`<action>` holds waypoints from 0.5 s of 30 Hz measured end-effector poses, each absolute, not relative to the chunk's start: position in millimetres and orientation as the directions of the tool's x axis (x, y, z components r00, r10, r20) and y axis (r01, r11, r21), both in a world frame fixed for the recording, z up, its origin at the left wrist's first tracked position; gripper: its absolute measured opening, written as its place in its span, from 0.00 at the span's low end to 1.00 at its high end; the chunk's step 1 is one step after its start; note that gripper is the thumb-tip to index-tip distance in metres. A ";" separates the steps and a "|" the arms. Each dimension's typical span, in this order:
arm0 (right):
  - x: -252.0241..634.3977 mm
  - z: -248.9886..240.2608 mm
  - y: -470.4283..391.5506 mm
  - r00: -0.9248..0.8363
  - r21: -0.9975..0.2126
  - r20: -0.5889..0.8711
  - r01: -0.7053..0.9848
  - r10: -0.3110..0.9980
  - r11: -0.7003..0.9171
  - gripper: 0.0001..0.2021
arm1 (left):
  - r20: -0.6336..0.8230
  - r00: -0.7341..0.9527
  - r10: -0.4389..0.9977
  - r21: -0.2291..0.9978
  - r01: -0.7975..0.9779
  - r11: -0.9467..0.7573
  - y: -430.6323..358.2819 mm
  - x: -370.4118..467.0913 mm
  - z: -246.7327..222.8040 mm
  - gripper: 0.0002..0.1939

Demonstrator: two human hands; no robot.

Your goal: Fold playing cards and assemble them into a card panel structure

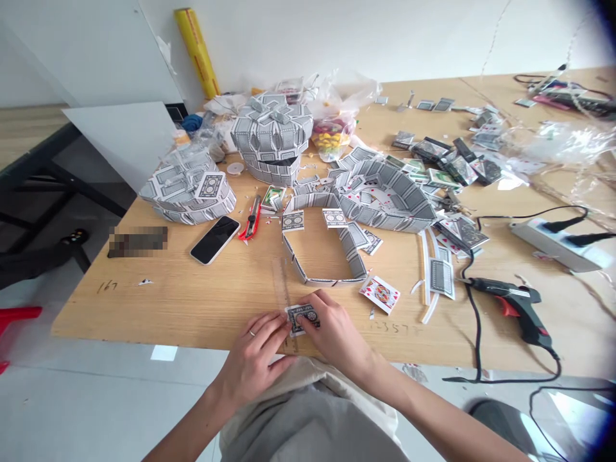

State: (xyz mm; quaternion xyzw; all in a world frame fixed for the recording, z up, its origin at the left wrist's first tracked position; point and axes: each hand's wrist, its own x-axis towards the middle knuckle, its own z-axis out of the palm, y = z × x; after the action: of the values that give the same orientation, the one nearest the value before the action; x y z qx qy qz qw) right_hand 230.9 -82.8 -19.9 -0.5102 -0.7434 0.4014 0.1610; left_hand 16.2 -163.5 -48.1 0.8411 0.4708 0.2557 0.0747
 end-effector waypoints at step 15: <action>230.2 -19.8 -81.4 -0.436 -0.728 -0.195 0.665 0.878 0.169 0.08 | 0.340 0.423 0.840 0.384 0.753 -0.535 -163.5 16.6 -51.6 0.25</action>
State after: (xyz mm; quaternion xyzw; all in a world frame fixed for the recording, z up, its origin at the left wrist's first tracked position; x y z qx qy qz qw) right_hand 230.2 -81.4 -19.8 -0.5129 -0.7520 0.3907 0.1367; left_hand 16.6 -163.5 -51.6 0.8391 0.4746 0.2515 0.0866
